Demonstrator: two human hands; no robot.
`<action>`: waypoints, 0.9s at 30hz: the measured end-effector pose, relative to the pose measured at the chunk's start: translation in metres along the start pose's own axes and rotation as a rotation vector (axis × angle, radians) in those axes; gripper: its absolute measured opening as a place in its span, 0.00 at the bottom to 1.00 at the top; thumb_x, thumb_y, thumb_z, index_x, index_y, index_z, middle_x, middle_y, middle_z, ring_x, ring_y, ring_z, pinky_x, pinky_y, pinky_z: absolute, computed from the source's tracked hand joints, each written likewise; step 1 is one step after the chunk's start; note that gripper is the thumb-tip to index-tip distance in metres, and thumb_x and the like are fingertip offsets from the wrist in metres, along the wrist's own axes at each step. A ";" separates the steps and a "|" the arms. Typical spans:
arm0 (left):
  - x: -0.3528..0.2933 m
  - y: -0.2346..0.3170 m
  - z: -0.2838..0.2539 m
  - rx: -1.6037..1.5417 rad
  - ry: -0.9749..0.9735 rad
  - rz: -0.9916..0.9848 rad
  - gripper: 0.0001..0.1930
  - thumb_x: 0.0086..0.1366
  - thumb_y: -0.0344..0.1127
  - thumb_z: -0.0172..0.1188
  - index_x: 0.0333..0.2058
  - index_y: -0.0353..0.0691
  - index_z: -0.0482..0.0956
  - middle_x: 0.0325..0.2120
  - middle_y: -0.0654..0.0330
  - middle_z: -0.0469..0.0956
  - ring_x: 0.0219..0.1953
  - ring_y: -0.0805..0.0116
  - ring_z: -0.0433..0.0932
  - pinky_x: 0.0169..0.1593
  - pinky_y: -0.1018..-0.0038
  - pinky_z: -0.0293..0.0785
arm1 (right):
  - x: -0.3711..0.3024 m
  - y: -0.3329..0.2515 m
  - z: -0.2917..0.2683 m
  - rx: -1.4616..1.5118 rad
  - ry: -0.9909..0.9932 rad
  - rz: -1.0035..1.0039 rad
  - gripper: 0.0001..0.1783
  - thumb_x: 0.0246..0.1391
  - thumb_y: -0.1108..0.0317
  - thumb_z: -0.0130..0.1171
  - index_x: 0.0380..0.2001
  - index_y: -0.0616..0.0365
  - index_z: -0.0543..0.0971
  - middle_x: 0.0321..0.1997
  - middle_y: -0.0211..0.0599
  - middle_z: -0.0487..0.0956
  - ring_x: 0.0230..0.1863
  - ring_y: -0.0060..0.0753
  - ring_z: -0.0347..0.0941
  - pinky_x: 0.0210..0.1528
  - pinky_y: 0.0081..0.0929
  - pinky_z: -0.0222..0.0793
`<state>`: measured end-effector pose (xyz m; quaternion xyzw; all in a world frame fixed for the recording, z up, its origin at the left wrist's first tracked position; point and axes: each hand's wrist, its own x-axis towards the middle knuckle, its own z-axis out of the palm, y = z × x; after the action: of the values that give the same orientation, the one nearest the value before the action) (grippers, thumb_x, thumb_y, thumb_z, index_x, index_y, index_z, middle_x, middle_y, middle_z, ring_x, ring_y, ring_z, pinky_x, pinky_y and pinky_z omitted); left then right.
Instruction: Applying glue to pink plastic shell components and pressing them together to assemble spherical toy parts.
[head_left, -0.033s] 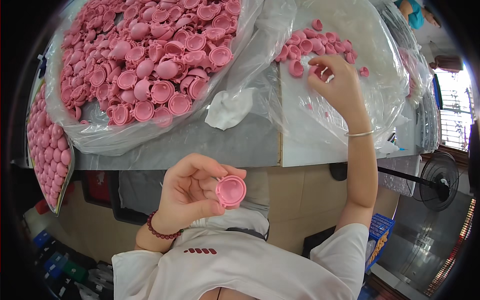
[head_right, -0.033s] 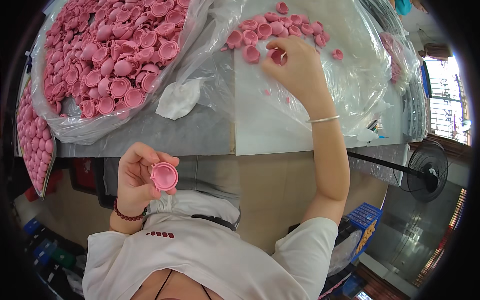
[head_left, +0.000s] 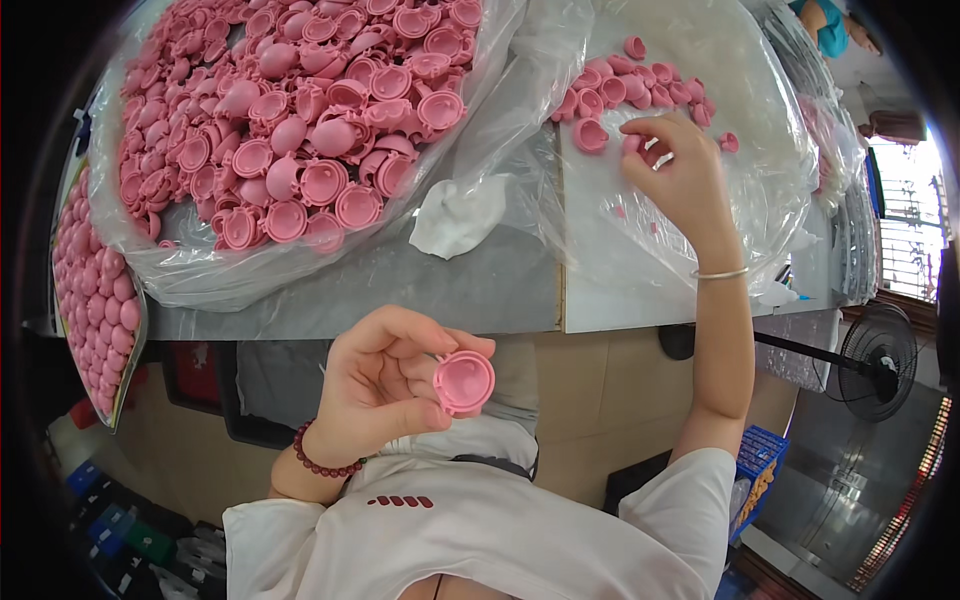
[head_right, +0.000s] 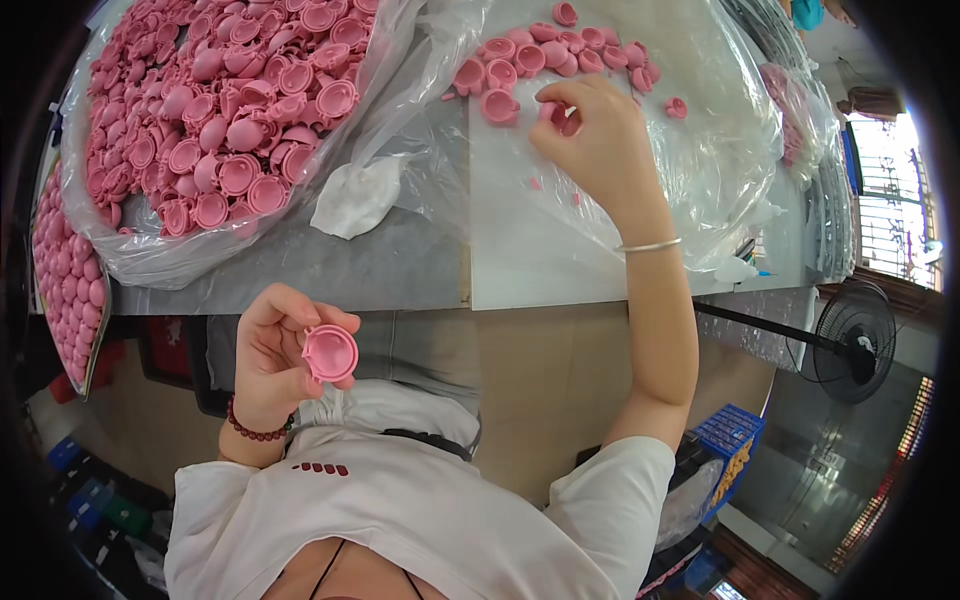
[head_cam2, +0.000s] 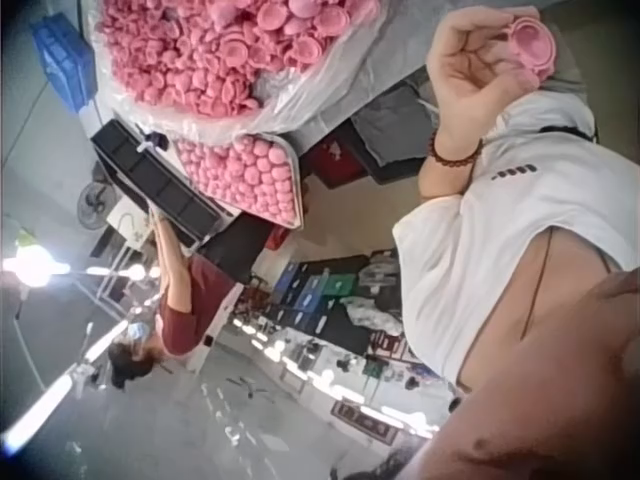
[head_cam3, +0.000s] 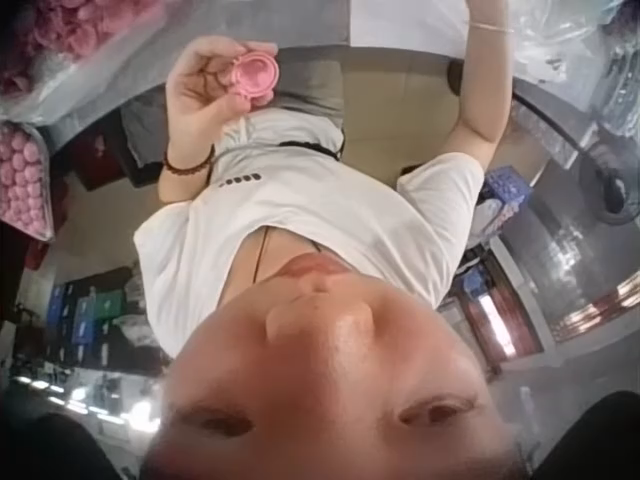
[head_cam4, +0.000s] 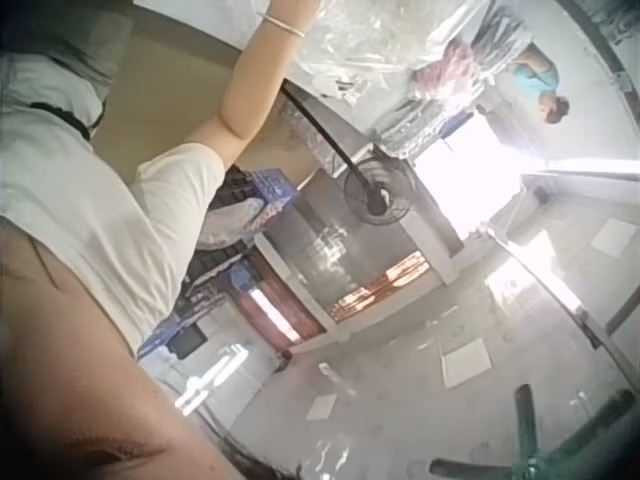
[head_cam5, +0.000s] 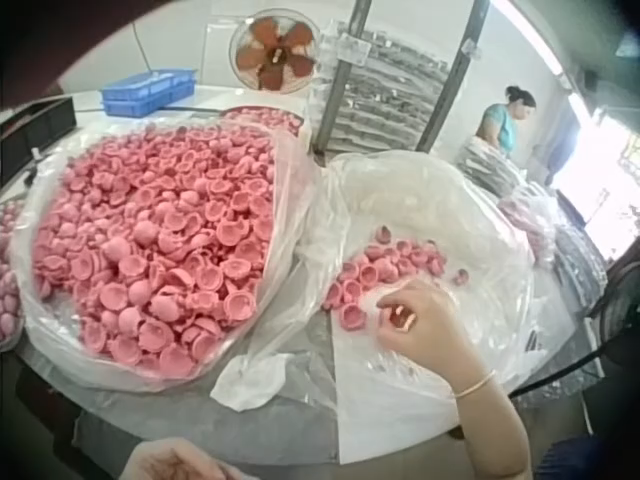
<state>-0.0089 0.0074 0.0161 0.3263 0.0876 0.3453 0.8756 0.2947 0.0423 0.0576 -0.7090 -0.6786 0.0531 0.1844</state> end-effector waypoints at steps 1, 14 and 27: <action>0.001 0.000 -0.002 -0.005 0.002 -0.002 0.21 0.44 0.17 0.58 0.39 0.32 0.63 0.41 0.41 0.66 0.33 0.69 0.74 0.38 0.79 0.72 | -0.006 -0.001 -0.001 0.135 0.039 0.033 0.11 0.35 0.71 0.54 0.28 0.60 0.73 0.27 0.29 0.73 0.26 0.21 0.68 0.29 0.19 0.64; 0.009 -0.002 0.001 0.179 0.048 0.045 0.20 0.47 0.19 0.57 0.41 0.29 0.64 0.41 0.46 0.68 0.41 0.69 0.71 0.41 0.78 0.70 | -0.037 -0.026 -0.003 0.262 0.245 -0.130 0.14 0.32 0.78 0.57 0.30 0.63 0.74 0.29 0.35 0.75 0.28 0.23 0.68 0.30 0.18 0.63; 0.006 -0.004 0.009 0.565 0.095 0.125 0.18 0.46 0.16 0.56 0.39 0.29 0.69 0.39 0.50 0.70 0.39 0.67 0.73 0.42 0.75 0.71 | -0.089 -0.103 0.038 0.609 0.159 -0.493 0.18 0.24 0.80 0.62 0.27 0.62 0.74 0.33 0.45 0.75 0.30 0.38 0.72 0.30 0.24 0.69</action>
<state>0.0012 0.0049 0.0214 0.5453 0.2007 0.3755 0.7220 0.1787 -0.0367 0.0409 -0.4398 -0.7651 0.1510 0.4454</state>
